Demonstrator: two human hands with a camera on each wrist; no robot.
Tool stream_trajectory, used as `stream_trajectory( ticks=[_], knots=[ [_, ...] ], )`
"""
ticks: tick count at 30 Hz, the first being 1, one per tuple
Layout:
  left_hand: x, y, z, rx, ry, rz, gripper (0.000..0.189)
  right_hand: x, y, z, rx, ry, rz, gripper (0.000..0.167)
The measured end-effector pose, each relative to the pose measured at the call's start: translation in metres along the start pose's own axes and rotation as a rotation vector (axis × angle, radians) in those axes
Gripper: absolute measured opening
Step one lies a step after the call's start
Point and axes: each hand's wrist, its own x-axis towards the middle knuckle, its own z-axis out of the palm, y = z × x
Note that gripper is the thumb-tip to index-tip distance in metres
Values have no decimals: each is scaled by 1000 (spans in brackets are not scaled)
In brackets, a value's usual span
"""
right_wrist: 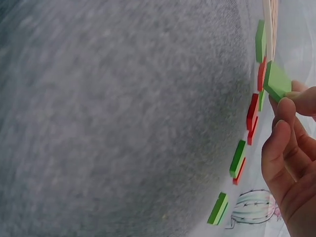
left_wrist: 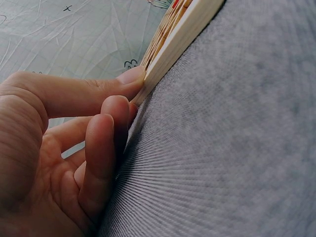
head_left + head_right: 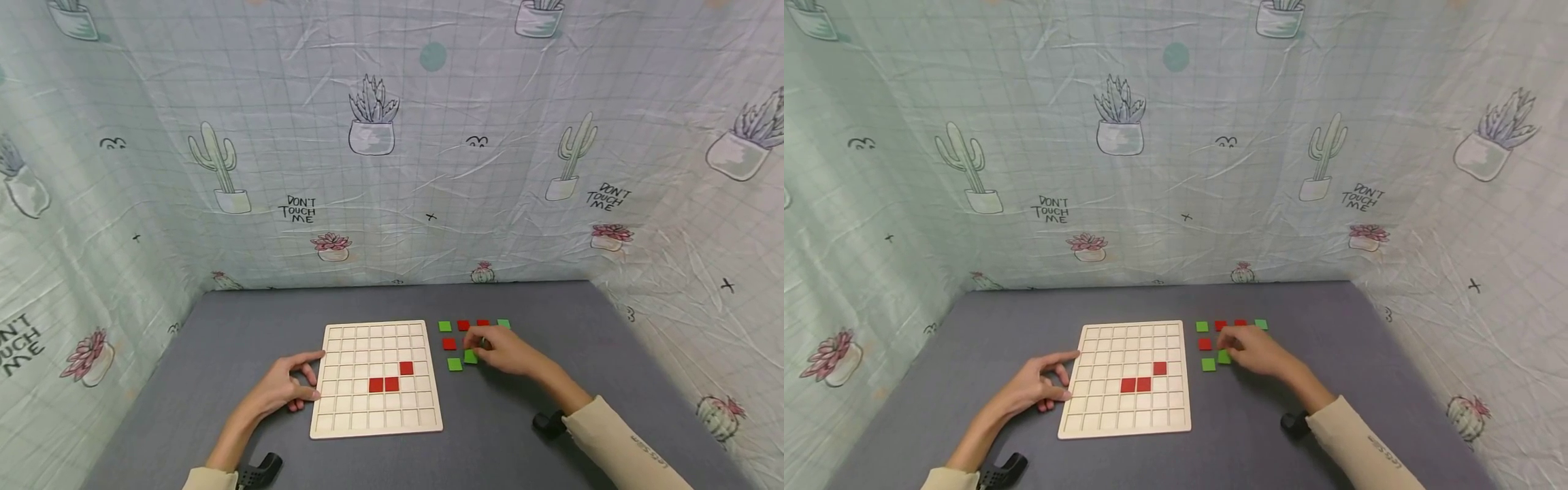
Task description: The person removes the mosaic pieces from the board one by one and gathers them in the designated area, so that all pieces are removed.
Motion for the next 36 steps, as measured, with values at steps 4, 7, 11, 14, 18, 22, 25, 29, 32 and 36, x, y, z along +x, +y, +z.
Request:
stream_trajectory(
  ticks=[4, 7, 11, 14, 18, 22, 25, 29, 32, 36],
  knots=[
    [-1, 0, 0, -4, 0, 2, 84, -1, 4, 0, -7, 1, 5, 16],
    [-2, 0, -1, -10, -4, 9, 84, -2, 6, 1, -12, 4, 6, 16],
    [-2, 1, -1, -12, -5, 7, 84, -3, 7, 1, -24, 2, 9, 16],
    [-2, 0, 0, -2, 0, 2, 83, -4, 7, 1, -31, -3, 12, 16],
    [-1, -1, -1, 11, 0, -1, 83, -3, 7, 1, -44, -10, 17, 17],
    [-1, -1, -1, 13, -2, 2, 83, -3, 7, 1, -63, -17, 25, 19],
    [-1, -1, -1, 11, -2, 6, 83, -4, 7, 2, -64, -24, 41, 22],
    [-1, -1, -1, 7, -4, 6, 82, -5, 8, 4, -89, -25, 44, 23],
    [-1, 0, -1, 5, -4, 4, 82, -4, 8, 4, -125, -19, 31, 22],
    [0, 0, -1, 5, -5, 5, 82, -3, 8, 3, -142, -20, 25, 22]
  ],
)
